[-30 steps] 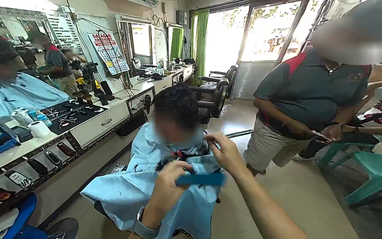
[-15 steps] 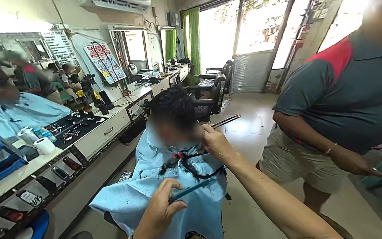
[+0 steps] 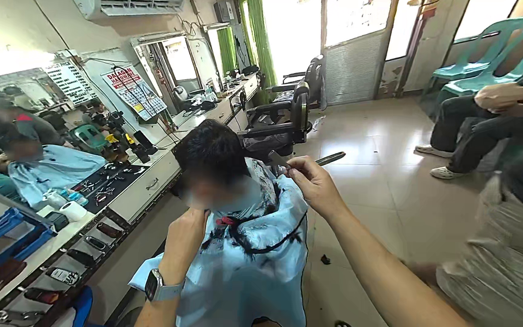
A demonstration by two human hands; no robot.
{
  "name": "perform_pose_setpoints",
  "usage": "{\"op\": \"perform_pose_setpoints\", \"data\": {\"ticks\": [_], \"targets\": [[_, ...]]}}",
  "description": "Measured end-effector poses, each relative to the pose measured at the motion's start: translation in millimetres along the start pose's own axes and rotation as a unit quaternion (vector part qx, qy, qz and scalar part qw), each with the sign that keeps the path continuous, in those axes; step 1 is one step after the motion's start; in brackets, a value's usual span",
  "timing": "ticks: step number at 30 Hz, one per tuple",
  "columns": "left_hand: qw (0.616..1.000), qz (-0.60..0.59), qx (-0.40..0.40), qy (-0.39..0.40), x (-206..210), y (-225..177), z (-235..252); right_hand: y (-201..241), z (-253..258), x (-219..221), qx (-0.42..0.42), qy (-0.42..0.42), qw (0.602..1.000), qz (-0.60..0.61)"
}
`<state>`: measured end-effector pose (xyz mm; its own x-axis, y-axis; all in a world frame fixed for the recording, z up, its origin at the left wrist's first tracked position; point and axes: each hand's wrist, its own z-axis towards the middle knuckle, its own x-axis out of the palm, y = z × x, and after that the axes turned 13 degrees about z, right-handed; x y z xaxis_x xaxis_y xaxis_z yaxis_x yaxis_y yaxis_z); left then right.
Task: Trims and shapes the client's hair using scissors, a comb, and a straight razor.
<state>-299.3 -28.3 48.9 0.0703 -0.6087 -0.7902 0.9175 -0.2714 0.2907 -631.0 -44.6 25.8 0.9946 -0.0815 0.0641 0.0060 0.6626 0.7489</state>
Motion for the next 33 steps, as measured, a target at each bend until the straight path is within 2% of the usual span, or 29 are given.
{"op": "perform_pose_setpoints", "data": {"ticks": [2,3,7,10,12,16,22,26,33], "targets": [[0.997,-0.004,-0.003,0.073,-9,-6,1,-11,10,-16,0.002,0.023,1.0,-0.001],[0.996,-0.018,-0.012,0.084,-18,-10,2,-18,16,-25,0.004,0.035,0.999,0.002],[0.994,-0.08,-0.077,-0.019,-59,-33,34,-44,44,-45,0.01,0.089,0.996,0.014],[0.995,-0.051,-0.069,-0.054,-80,-63,83,-61,60,-44,-0.024,0.143,0.989,0.014],[0.997,-0.001,-0.068,-0.018,-84,-82,111,-70,66,-38,-0.054,0.181,0.982,0.006],[0.979,0.119,-0.122,0.114,-73,-95,144,-81,73,-19,-0.11,0.244,0.964,-0.005],[0.965,0.165,-0.147,0.14,-62,-96,144,-91,78,11,-0.163,0.278,0.946,-0.019],[0.962,0.177,-0.153,0.142,-60,-93,144,-95,79,27,-0.189,0.272,0.943,-0.02],[0.958,0.182,-0.16,0.153,-61,-91,145,-93,79,40,-0.198,0.279,0.939,-0.027]]}}
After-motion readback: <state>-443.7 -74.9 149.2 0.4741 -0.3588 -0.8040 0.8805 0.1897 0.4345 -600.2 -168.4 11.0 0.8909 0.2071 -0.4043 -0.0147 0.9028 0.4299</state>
